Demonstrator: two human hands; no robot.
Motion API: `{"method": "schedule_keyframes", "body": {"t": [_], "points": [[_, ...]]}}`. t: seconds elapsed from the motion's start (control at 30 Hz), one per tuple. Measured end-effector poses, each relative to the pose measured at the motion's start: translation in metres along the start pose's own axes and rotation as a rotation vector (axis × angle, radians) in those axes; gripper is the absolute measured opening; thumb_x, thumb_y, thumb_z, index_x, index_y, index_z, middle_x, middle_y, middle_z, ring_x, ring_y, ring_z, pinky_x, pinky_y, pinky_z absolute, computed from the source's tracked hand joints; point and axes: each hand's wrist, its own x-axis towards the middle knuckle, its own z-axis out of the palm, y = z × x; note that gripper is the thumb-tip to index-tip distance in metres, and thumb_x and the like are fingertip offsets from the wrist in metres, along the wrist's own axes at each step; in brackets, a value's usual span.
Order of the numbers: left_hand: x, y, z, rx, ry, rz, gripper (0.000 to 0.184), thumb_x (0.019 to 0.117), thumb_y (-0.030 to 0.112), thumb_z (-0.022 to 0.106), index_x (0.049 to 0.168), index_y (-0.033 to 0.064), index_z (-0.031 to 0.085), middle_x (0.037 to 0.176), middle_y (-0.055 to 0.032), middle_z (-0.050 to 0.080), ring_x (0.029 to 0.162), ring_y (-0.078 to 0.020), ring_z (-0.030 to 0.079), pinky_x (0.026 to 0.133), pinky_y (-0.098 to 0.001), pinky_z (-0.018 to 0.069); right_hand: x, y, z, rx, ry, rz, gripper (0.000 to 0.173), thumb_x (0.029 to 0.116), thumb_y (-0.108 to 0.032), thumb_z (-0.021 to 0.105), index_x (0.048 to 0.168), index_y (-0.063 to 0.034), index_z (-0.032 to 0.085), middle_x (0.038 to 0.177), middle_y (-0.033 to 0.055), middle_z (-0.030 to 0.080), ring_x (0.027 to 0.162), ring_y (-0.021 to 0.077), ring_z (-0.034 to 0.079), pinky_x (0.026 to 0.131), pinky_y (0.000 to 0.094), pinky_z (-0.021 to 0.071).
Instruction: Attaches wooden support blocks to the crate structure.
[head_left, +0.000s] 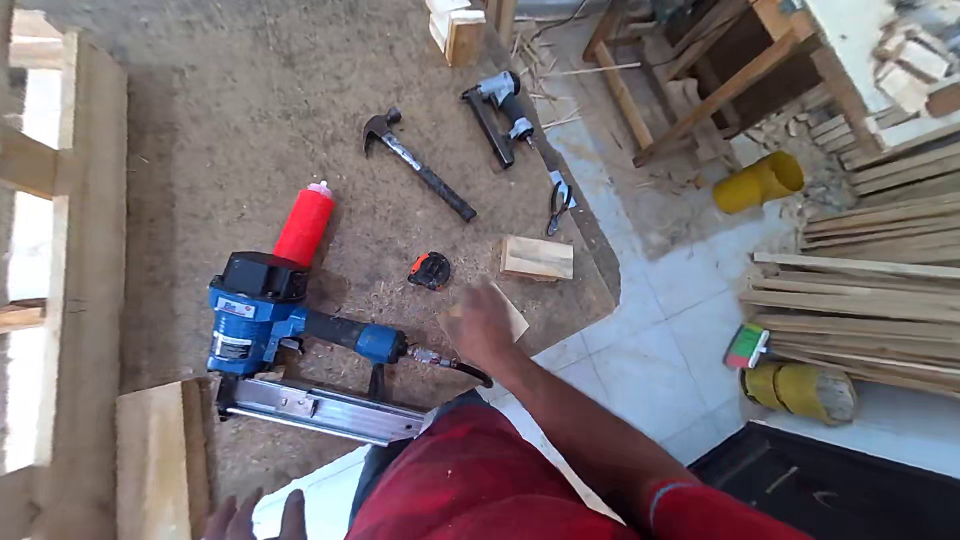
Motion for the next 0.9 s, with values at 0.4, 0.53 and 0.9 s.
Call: {"method": "schedule_keyframes", "body": {"t": [0.4,0.53,0.9], "points": [[-0.009,0.091,0.023,-0.105,-0.044,0.095,0.042,0.0914,0.031,0.072,0.121,0.0008,0.07,0.148,-0.0232,0.052,0.136,-0.0371,0.053,0.108,-0.0568,0.0473,0.013,0.053,0.027,-0.078,0.025,0.033,0.121,0.0667,-0.072,0.08,0.155,-0.0029,0.035,0.142,0.024,0.052,0.128,0.0426,0.053,0.104,0.0596,0.0468],[-0.007,0.096,0.021,-0.113,-0.02,0.153,0.042,0.0916,0.036,0.07,0.119,0.0048,0.072,0.147,-0.0196,0.054,0.135,-0.0324,0.055,0.106,-0.0533,0.0501,0.014,0.044,0.039,-0.073,-0.009,0.058,0.123,0.0665,-0.072,0.08,0.155,-0.0002,0.034,0.143,0.0264,0.051,0.13,0.0447,0.051,0.103,0.062,0.0466],[0.009,0.13,-0.012,-0.545,-0.293,0.249,0.059,0.0878,0.046,0.075,0.136,0.0141,0.064,0.14,-0.002,0.063,0.125,-0.0178,0.063,0.103,-0.0457,0.0566,-0.03,0.032,-0.034,0.363,0.009,-0.344,0.119,0.0626,-0.032,0.091,0.161,-0.0095,0.027,0.146,0.0225,0.05,0.126,0.038,0.058,0.097,0.0601,0.054]]}}
